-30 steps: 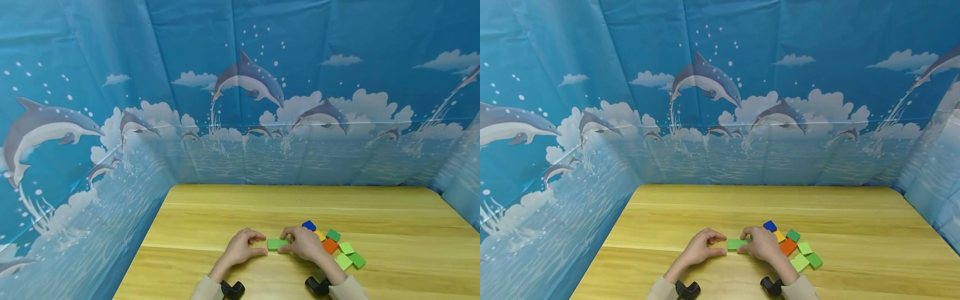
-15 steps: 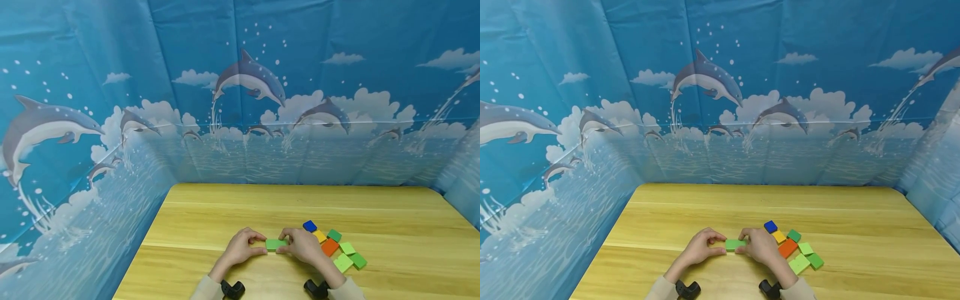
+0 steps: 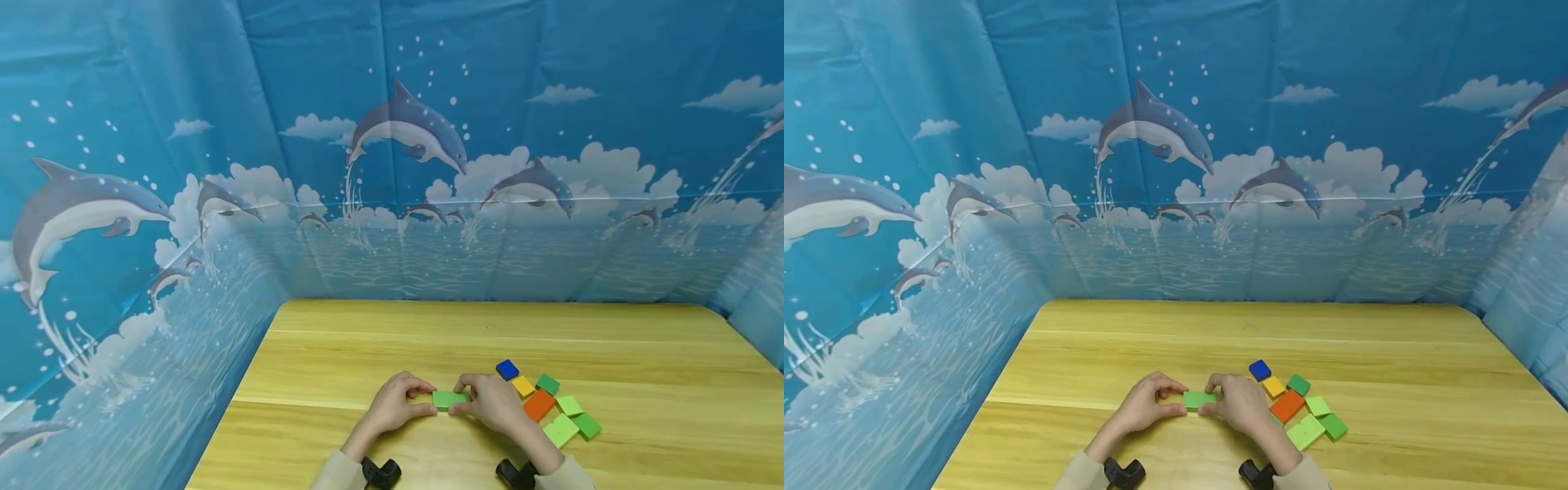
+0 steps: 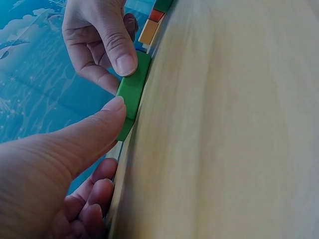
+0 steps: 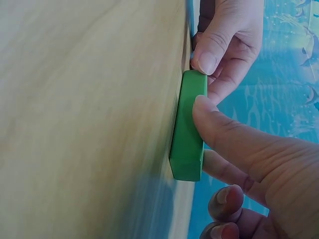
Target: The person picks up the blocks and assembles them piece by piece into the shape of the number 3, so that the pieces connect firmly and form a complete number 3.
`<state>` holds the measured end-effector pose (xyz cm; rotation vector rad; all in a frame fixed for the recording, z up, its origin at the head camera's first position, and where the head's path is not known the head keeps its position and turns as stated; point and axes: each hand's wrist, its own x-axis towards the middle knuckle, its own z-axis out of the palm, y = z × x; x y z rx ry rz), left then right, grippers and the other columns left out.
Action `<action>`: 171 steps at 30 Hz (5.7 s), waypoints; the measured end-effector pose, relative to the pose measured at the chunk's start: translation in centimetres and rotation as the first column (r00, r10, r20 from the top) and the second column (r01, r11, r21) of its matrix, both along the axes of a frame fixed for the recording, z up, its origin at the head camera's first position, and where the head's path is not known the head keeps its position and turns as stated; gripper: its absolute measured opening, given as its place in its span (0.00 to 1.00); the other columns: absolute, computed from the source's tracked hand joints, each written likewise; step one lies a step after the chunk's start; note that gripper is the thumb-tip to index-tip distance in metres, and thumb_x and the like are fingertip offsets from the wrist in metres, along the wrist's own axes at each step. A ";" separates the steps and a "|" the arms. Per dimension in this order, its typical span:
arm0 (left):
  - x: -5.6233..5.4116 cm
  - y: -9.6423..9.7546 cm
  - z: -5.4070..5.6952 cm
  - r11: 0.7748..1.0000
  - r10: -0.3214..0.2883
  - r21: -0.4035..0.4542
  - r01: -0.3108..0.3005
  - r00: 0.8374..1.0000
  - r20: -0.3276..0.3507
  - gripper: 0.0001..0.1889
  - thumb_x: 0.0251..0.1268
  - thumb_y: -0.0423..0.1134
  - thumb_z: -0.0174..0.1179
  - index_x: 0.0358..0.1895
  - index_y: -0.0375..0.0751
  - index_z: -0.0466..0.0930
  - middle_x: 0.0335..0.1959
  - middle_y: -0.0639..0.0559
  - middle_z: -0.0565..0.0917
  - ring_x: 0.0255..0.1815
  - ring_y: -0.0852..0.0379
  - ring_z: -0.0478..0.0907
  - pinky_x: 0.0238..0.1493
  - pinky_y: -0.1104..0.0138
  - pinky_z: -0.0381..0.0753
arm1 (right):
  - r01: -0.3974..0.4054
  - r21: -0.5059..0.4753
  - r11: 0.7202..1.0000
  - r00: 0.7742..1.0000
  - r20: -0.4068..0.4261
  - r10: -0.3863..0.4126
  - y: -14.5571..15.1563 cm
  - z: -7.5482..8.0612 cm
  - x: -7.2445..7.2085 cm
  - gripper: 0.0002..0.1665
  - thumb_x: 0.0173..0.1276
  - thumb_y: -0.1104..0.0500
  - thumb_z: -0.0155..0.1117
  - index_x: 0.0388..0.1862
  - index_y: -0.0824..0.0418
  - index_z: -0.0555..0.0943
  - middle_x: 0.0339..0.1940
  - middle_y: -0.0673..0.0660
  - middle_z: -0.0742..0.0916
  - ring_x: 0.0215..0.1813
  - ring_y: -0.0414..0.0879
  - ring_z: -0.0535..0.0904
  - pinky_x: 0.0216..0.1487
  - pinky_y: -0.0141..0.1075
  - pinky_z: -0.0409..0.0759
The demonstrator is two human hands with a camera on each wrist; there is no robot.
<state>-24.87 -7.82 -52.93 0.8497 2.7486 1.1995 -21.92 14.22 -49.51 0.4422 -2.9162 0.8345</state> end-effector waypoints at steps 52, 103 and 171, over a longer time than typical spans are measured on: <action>0.1 0.0 0.0 1.000 -0.006 0.006 0.006 1.000 0.019 0.17 0.56 0.55 0.66 0.48 0.57 0.84 0.34 0.65 0.74 0.31 0.65 0.66 0.34 0.71 0.67 | 0.221 0.001 0.975 0.969 0.113 -0.220 8.4 1.1 -1.9 0.33 0.58 0.39 0.68 0.51 0.64 0.80 0.22 0.48 0.77 0.20 0.44 0.69 0.21 0.37 0.64; 0.1 -0.1 -0.4 0.999 -0.007 0.034 0.007 1.000 0.011 0.17 0.58 0.53 0.65 0.49 0.54 0.83 0.35 0.65 0.74 0.31 0.66 0.66 0.33 0.70 0.68 | 0.077 0.030 0.997 0.980 0.179 -0.081 4.4 1.3 -0.4 0.17 0.56 0.53 0.73 0.46 0.53 0.86 0.19 0.46 0.77 0.18 0.43 0.68 0.20 0.35 0.61; 0.1 0.2 -0.3 0.999 0.002 0.046 -0.003 1.000 0.016 0.17 0.58 0.52 0.66 0.49 0.53 0.84 0.34 0.64 0.74 0.30 0.65 0.67 0.33 0.70 0.67 | 0.006 0.025 1.000 0.988 0.156 -0.010 3.1 1.4 0.2 0.15 0.54 0.53 0.74 0.43 0.49 0.86 0.16 0.44 0.74 0.16 0.41 0.65 0.19 0.32 0.57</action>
